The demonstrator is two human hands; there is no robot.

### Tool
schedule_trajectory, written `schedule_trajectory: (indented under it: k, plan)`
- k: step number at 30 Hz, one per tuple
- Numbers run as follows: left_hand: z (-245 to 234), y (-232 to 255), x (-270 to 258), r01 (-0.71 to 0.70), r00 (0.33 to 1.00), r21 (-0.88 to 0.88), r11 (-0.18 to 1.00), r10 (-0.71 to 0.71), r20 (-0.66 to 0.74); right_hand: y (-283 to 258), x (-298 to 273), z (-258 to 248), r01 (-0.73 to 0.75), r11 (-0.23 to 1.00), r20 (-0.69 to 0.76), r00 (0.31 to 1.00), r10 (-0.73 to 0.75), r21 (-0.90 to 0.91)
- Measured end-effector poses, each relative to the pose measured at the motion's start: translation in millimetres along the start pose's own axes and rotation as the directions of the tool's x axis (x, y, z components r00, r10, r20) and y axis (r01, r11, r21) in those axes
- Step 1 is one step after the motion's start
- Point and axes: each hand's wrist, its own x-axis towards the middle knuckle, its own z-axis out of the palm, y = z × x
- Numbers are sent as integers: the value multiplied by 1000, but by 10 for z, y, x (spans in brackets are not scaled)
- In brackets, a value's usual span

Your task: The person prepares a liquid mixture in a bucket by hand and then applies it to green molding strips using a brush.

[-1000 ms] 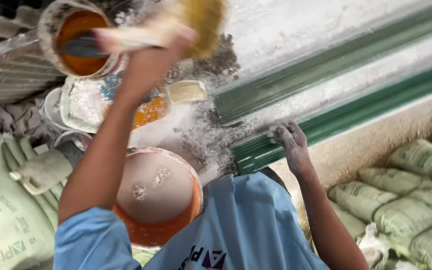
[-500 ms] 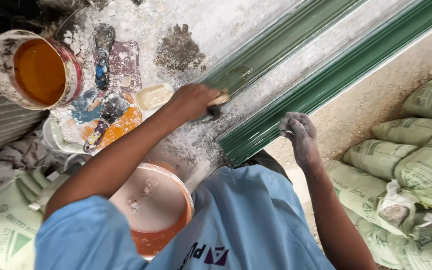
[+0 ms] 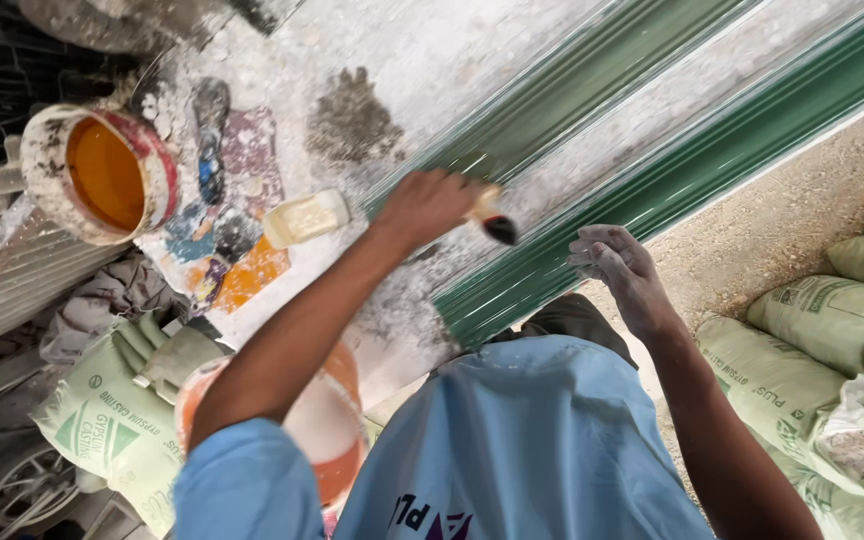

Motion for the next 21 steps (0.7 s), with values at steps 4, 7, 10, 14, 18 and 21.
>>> schedule_trajectory:
  k: [4, 7, 10, 14, 18, 21]
  plan:
    - [-230, 326, 1311, -42, 898, 186, 982, 119, -424, -199, 72, -538, 39, 999, -12, 999, -39, 10]
    - [-671, 622, 2179, -26, 958, 142, 990, 65, -278, -272, 203, -1157, 79, 995, -10, 997, -78, 66]
    - [-1104, 883, 2969, 2, 957, 158, 987, 44, -287, -399, 451, -1874, 159, 974, 9, 987, -163, 159]
    - [-1424, 1311, 3814, 55, 888, 278, 959, 81, -452, -775, 672, -3102, 257, 966, 15, 966, -257, -3]
    - [-1817, 1572, 4725, 36, 893, 285, 958, 97, -440, -1300, 705, -4291, 186, 981, -127, 973, -192, -59]
    - [-2064, 1816, 5388, 78, 893, 307, 949, 71, -444, -1460, 870, -5083, 228, 973, -202, 956, -214, 48]
